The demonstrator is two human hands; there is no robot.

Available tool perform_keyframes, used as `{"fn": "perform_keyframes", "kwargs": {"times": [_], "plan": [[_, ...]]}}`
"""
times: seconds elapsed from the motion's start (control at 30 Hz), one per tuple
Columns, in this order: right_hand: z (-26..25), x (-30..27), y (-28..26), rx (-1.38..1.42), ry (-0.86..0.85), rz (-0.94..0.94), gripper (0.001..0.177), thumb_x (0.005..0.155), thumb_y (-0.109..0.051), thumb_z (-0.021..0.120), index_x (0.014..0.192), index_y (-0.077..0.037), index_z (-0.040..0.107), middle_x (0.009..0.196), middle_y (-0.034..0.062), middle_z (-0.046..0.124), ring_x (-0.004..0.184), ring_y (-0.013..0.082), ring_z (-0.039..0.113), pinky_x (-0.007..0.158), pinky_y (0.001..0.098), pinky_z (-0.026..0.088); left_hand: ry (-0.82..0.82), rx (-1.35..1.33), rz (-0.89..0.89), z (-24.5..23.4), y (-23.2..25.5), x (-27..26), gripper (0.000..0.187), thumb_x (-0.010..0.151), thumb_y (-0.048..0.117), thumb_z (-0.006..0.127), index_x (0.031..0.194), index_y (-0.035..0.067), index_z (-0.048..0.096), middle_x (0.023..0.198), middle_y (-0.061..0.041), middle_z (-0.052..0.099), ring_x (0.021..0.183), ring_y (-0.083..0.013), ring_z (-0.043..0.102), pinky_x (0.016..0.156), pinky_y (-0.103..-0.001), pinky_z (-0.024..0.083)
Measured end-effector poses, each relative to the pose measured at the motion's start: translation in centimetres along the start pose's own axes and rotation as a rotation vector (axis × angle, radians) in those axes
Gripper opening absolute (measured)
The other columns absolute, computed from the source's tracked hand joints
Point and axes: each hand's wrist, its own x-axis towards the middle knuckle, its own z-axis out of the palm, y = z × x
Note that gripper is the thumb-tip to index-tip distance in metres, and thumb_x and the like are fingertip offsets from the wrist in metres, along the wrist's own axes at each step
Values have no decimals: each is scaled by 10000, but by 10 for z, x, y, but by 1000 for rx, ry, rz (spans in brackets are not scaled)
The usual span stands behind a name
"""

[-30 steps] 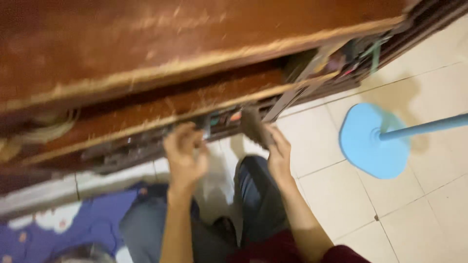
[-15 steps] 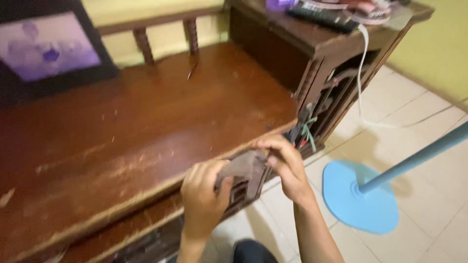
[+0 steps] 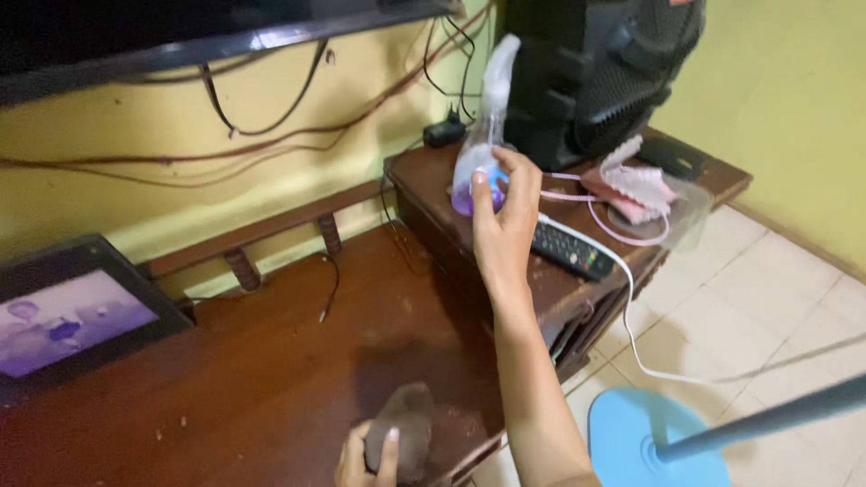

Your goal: The person wipes down the tabletop of a wooden cabinet with a cloth, cleans inside the open shelf, applies cleaner from a spray bottle, and wipes the lower cabinet doors with the cloth.

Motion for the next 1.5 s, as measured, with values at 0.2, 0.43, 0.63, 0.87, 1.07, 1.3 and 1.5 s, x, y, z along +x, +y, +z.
{"fn": "perform_keyframes", "kwargs": {"times": [0.2, 0.43, 0.63, 0.87, 1.07, 1.3, 1.5], "plan": [[63, 47, 58, -96, 135, -50, 724, 952, -194, 804, 1493, -3, 363, 1463, 292, 451, 1371, 447, 457, 1164, 463, 350, 65, -47, -3, 25, -77, -15, 273, 832, 281, 766, 981, 54, 730, 890, -96, 805, 855, -204, 780, 853, -352, 589], [77, 67, 62, 75, 81, 266, 899, 876, -126, 750, 1592, -5, 220, 1192, 203, 684, 1066, 328, 697, 976, 383, 508, -173, -410, 49, 18, -77, -2, 311, 943, 251, 650, 1065, -28, 712, 1156, -144, 777, 1040, -207, 723, 951, -361, 511], [57, 43, 17, 463, -23, 28, 387, 1030, -41, 756, 1353, -10, 543, 1133, 106, 662, 1025, 151, 657, 957, 298, 555, 27, 1, -47, 13, -60, -6, 240, 851, 279, 747, 965, 67, 740, 912, -94, 809, 856, -163, 785, 855, -339, 594], [-17, -46, -68, 808, -240, 335, 571, 917, -35, 744, 1437, -1, 510, 1046, 60, 679, 936, 141, 665, 850, 283, 554, -6, 137, -141, -12, 10, 14, 323, 775, 255, 817, 1015, 61, 722, 922, -149, 777, 890, -244, 767, 802, -366, 575], [-100, -158, -65, 1351, -418, 599, 562, 864, -101, 719, 1372, 14, 509, 1270, 214, 659, 762, 203, 625, 653, 296, 507, -17, -193, -121, -28, 54, 9, 261, 914, 219, 739, 1088, 38, 667, 969, -84, 727, 908, -176, 668, 826, -321, 535], [-202, -386, -37, 956, -522, 726, 568, 839, -94, 675, 1377, 33, 546, 1137, 225, 666, 737, 224, 622, 657, 329, 517, 193, -427, 49, -79, 33, -101, 246, 986, 196, 722, 1100, 15, 603, 1034, -24, 617, 936, -103, 552, 843, -268, 491], [-242, -552, -17, 647, -503, 990, 396, 883, -185, 655, 1217, 23, 611, 1029, 159, 692, 632, 167, 603, 577, 301, 505, 299, -231, -22, -134, -42, -248, 260, 986, 202, 710, 1120, -1, 617, 1073, -58, 629, 997, -148, 580, 913, -298, 489]]}}
